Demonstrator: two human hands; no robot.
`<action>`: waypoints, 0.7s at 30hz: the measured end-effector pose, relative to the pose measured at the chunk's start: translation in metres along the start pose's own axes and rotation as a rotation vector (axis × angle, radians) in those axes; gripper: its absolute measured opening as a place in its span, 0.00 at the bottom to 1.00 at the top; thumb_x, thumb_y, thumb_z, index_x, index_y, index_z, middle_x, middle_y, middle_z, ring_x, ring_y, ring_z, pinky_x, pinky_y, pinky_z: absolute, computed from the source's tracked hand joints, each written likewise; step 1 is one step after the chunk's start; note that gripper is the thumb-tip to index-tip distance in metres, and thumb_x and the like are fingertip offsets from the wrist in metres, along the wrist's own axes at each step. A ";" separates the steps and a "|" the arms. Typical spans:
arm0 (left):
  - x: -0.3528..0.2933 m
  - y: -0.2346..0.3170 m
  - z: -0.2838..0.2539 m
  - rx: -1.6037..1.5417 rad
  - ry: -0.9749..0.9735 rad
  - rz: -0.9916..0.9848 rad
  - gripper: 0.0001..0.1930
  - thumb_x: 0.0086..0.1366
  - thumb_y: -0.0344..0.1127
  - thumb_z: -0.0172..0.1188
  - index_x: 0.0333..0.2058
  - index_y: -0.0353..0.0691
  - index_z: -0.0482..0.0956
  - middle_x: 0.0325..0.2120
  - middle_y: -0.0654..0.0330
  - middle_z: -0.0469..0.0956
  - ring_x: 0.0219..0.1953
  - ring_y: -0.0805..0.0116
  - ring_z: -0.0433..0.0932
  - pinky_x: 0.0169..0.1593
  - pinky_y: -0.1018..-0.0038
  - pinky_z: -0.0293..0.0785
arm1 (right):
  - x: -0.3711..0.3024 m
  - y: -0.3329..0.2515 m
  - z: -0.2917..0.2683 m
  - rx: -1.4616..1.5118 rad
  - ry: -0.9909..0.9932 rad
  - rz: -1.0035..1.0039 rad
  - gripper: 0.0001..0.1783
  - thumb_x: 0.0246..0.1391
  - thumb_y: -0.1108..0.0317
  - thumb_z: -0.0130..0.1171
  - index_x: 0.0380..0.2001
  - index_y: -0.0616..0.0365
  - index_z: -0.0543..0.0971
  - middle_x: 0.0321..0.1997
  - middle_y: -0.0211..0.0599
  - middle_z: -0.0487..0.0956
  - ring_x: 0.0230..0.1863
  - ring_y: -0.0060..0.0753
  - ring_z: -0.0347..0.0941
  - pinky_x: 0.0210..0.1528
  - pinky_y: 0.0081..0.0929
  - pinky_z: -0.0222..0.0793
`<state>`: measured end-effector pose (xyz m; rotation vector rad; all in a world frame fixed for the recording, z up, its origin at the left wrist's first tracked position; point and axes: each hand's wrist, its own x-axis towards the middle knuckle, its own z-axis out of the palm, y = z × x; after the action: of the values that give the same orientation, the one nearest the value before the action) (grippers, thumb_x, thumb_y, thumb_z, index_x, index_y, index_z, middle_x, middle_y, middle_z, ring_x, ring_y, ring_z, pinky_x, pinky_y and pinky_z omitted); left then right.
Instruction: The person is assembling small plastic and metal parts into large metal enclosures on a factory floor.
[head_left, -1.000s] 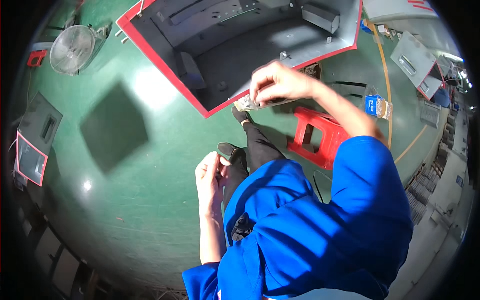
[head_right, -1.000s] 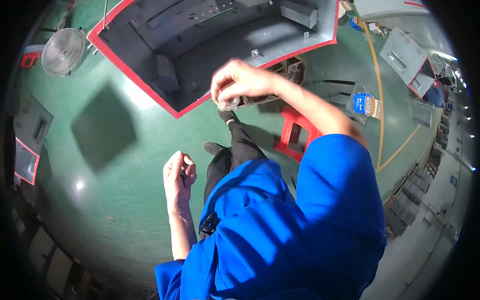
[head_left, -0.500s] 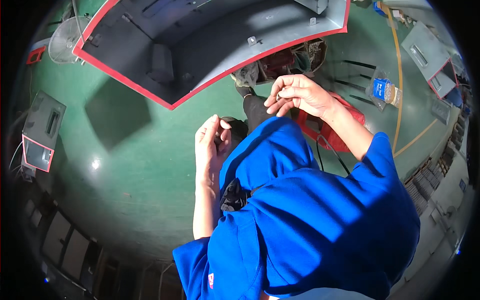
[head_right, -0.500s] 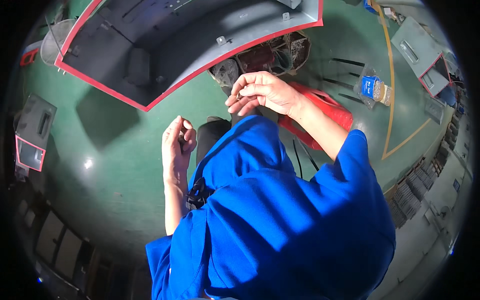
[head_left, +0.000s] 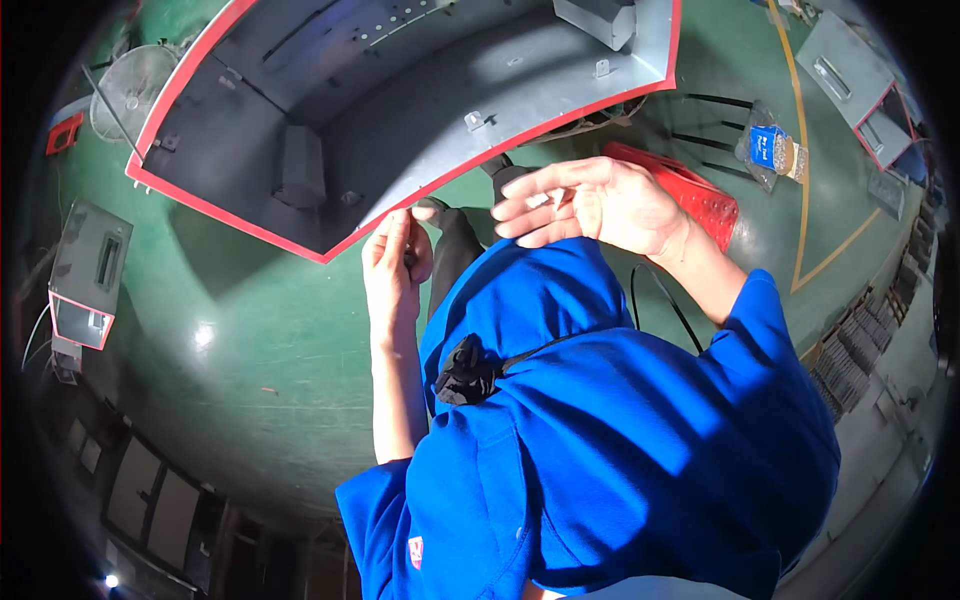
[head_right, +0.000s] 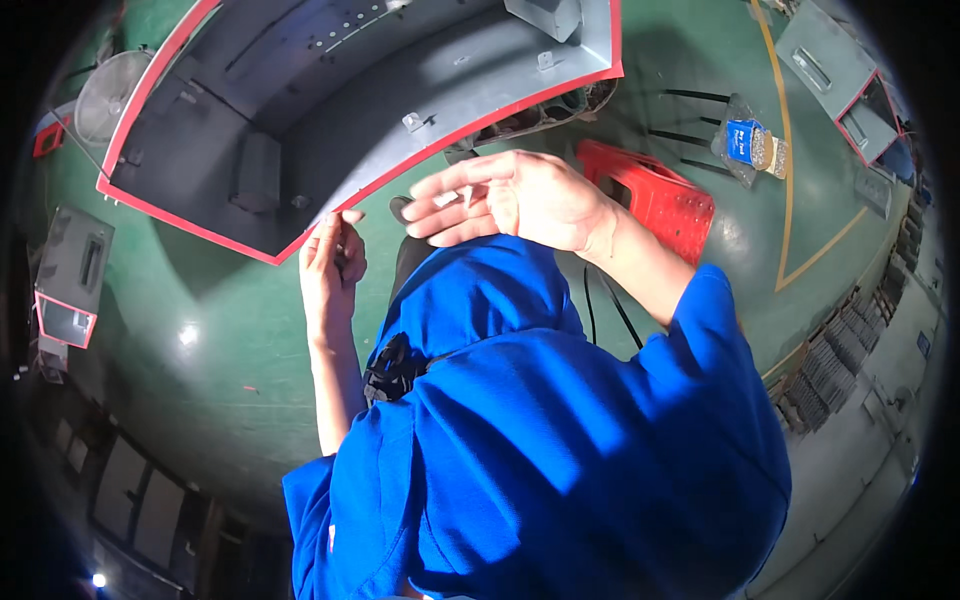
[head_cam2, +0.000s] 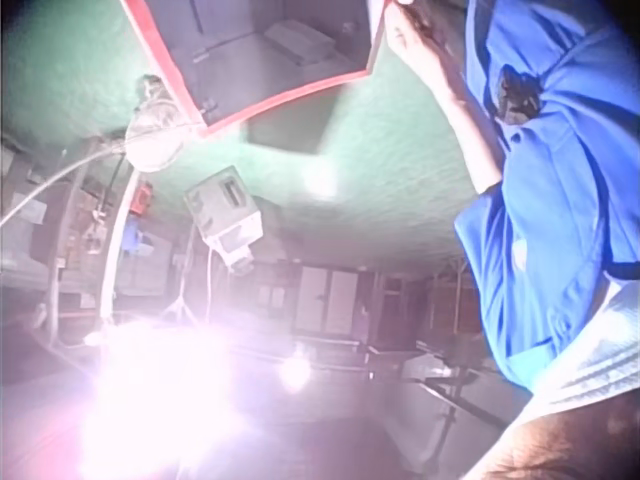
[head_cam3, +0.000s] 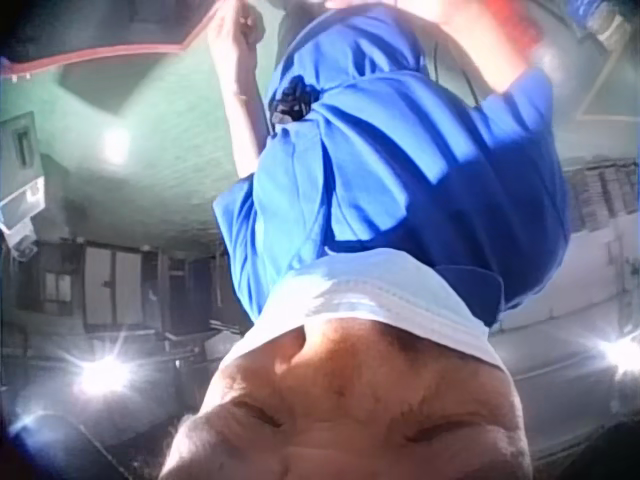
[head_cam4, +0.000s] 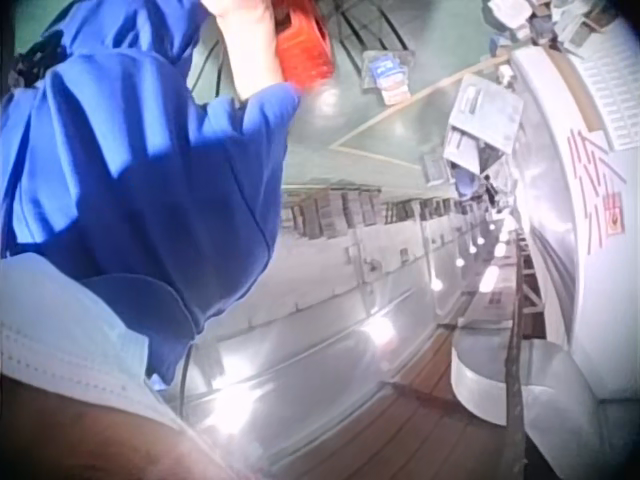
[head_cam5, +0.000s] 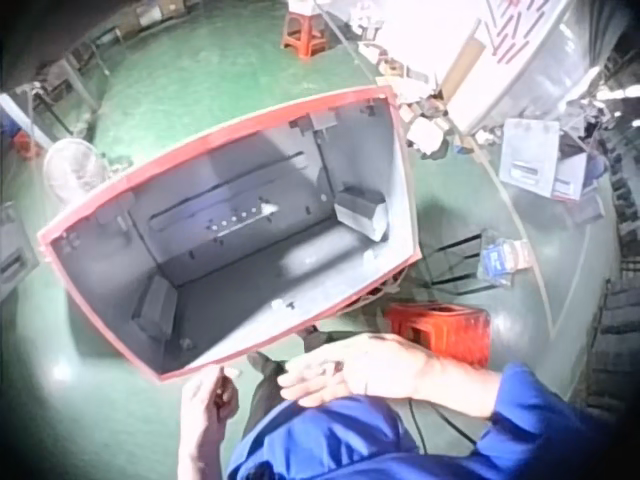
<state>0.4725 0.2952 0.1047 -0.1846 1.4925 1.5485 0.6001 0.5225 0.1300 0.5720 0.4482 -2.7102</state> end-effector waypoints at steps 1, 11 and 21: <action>0.002 0.002 0.000 0.058 -0.001 0.031 0.15 0.70 0.41 0.46 0.38 0.38 0.78 0.12 0.72 0.58 0.12 0.85 0.51 0.16 0.83 0.43 | -0.003 0.001 -0.008 -0.120 -0.056 -0.053 0.28 0.59 0.58 0.45 0.51 0.74 0.68 0.52 0.57 0.73 0.52 0.48 0.72 0.55 0.40 0.68; 0.023 -0.027 -0.015 0.458 0.021 0.065 0.16 0.68 0.33 0.47 0.52 0.34 0.72 0.17 0.66 0.65 0.19 0.81 0.62 0.25 0.81 0.61 | -0.017 0.008 -0.044 -1.659 0.219 0.267 0.20 0.44 0.63 0.62 0.40 0.62 0.78 0.36 0.43 0.80 0.39 0.39 0.77 0.45 0.32 0.71; 0.032 -0.038 -0.052 0.578 0.045 0.133 0.13 0.69 0.35 0.47 0.45 0.35 0.76 0.15 0.72 0.57 0.17 0.85 0.55 0.21 0.83 0.52 | 0.256 -0.051 -0.140 -2.314 0.065 -0.239 0.14 0.54 0.65 0.46 0.40 0.57 0.76 0.44 0.43 0.77 0.47 0.46 0.73 0.47 0.38 0.69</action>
<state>0.4563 0.2604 0.0439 0.2207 1.9530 1.1550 0.4055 0.5538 -0.0914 -0.1818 2.7350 -0.6987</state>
